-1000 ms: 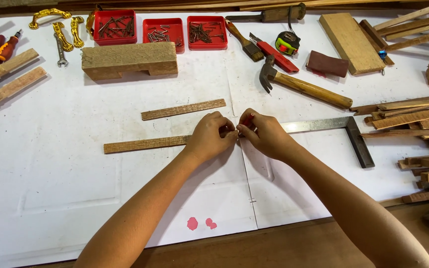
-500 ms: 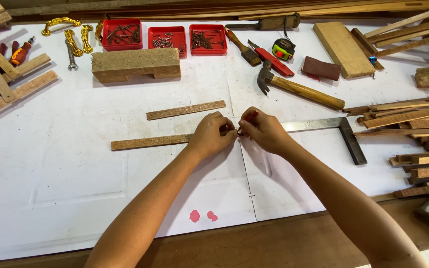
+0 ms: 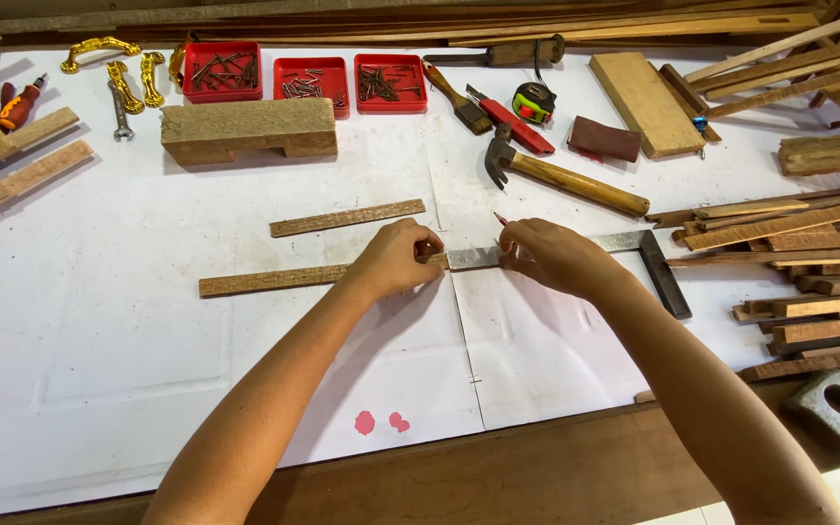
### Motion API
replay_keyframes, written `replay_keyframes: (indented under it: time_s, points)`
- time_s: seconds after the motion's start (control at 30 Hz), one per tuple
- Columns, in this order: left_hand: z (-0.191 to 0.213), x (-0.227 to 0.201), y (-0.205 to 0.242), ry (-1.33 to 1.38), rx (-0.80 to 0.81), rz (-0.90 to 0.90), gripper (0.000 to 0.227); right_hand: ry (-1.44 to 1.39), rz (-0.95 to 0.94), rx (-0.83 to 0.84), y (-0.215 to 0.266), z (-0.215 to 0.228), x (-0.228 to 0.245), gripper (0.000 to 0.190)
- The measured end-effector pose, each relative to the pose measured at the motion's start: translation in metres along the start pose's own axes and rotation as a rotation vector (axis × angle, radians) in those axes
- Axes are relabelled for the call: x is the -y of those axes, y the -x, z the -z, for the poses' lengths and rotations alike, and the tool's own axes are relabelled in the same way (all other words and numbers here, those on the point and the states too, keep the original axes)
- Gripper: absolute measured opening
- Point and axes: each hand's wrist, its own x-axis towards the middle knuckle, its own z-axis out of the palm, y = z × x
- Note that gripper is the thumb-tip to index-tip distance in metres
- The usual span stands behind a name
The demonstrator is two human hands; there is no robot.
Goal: Sanding and measuring wood pieces for furniture construction.
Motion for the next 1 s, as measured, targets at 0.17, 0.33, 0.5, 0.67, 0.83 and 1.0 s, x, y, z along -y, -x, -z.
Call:
replay_keyframes:
  time_s: [0.17, 0.33, 0.5, 0.67, 0.83, 1.0]
  points:
    - [0.001, -0.008, 0.0, 0.045, -0.006, 0.056, 0.048, 0.08, 0.075, 0.014, -0.01, -0.014, -0.009, 0.021]
    - [-0.001, -0.004, -0.001, 0.137, -0.127, -0.024, 0.052, 0.087, -0.009, 0.041, -0.027, -0.002, 0.015, 0.022]
    - [-0.002, 0.022, -0.024, 0.633, -0.194, -0.061, 0.032, -0.11, 0.005, -0.01, -0.042, 0.01, 0.025, 0.029]
    - [0.03, 0.022, -0.022, 0.774, -0.299, 0.03, 0.027, -0.242, -0.028, -0.053, -0.052, 0.007, 0.012, 0.033]
    - [0.018, 0.036, -0.041, 0.947, -0.466, 0.013, 0.027, -0.633, -0.022, -0.107, -0.073, -0.021, -0.008, 0.028]
    - [-0.006, 0.003, -0.032, 0.812, -0.245, 0.038, 0.035, -0.785, -0.211, -0.184, -0.095, -0.034, 0.017, 0.024]
